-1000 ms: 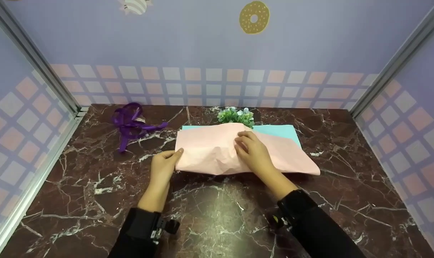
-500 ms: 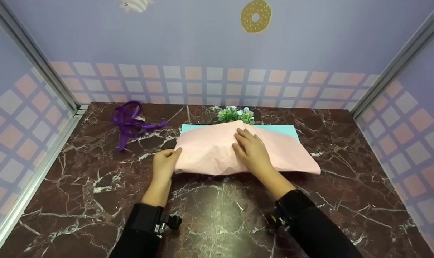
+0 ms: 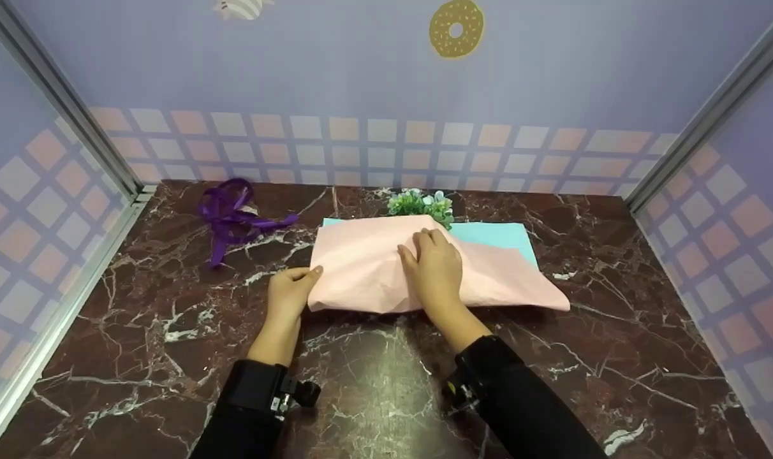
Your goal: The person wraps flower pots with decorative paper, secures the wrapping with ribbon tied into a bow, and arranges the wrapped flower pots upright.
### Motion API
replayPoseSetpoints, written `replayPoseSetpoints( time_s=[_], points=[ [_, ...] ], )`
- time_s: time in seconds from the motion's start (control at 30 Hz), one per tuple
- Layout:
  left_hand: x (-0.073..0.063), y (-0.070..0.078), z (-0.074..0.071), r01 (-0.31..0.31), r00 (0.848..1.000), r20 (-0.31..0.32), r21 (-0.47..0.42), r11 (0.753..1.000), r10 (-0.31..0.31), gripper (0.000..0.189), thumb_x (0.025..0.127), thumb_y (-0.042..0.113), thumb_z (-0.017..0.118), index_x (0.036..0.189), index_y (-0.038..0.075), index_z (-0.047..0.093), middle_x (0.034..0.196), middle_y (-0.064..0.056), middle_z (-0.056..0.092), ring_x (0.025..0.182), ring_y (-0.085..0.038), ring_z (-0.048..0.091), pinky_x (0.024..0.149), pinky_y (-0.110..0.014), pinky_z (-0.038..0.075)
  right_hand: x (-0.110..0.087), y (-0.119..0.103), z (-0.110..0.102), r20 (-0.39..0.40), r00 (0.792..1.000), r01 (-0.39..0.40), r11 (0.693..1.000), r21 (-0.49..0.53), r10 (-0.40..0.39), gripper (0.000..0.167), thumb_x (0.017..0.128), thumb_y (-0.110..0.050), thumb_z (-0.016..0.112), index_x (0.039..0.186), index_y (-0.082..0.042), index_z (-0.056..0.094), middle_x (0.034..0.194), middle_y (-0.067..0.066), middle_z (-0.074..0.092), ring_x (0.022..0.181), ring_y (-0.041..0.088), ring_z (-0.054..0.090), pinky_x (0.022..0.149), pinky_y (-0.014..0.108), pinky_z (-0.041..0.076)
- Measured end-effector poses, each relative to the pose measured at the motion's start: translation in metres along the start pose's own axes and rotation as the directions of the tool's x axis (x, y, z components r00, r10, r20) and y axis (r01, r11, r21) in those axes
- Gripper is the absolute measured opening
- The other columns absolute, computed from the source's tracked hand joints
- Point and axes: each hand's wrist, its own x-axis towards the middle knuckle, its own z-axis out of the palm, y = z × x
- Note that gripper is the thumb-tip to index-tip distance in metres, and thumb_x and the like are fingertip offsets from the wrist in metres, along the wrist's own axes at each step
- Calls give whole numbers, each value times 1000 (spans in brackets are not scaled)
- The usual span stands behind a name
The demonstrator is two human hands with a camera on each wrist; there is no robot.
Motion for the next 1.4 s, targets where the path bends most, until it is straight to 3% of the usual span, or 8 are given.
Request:
replayPoseSetpoints(
  time_s=[0.23,0.53,0.73,0.9,1.07,1.27,1.4],
  points=[
    [0,3,-1,26,1000,-1,16,1000,-26,27,89,12,69,99,-13,70,111,-27,65,101,-34,59,75,-30,50,-3,0,2,-17,998,54,997,-56,-55,43,88,-38,70,113,-2,70,117,14,61,101,31,59,92,43,45],
    [-2,0,5,26,999,-21,-38,999,-27,28,89,11,69,100,-15,68,107,-26,64,102,-32,55,86,-37,48,-1,0,4,-20,998,60,997,-54,-61,42,84,-33,74,111,-1,69,117,16,60,103,31,59,92,43,45],
    [-3,0,4,57,998,-2,-63,996,-57,28,87,14,71,99,-12,69,99,-17,64,85,-22,56,70,-25,48,0,-1,2,20,995,98,991,-89,-96,44,89,-37,68,114,-1,68,119,16,59,107,31,57,95,44,43],
    [1,2,0,53,998,-30,-66,996,-55,25,86,8,72,99,-12,68,82,-12,66,66,-14,58,57,-20,50,0,0,0,57,992,121,987,-105,-115,45,94,-38,57,119,-2,67,120,15,58,111,30,56,100,47,40],
    [4,2,1,38,999,-36,-88,995,-41,24,87,6,71,100,-14,67,71,-7,66,58,-11,59,54,-20,51,-1,2,3,34,990,139,982,-126,-135,42,93,-37,61,116,-2,67,118,15,59,106,31,58,97,46,43],
    [3,-4,8,42,997,-60,-87,995,-48,24,86,5,71,99,-14,67,77,-9,64,62,-11,56,55,-19,49,-1,-1,6,2,993,119,977,-177,-121,41,91,-39,66,111,-3,67,114,14,59,105,30,58,96,47,43],
    [-1,-8,11,48,997,-56,-108,993,-54,22,87,4,70,98,-14,66,81,-10,61,63,-11,55,53,-19,50,0,-6,8,-45,996,69,977,-203,-80,38,90,-42,66,98,-5,65,102,10,57,94,27,58,87,44,47]
  ],
)
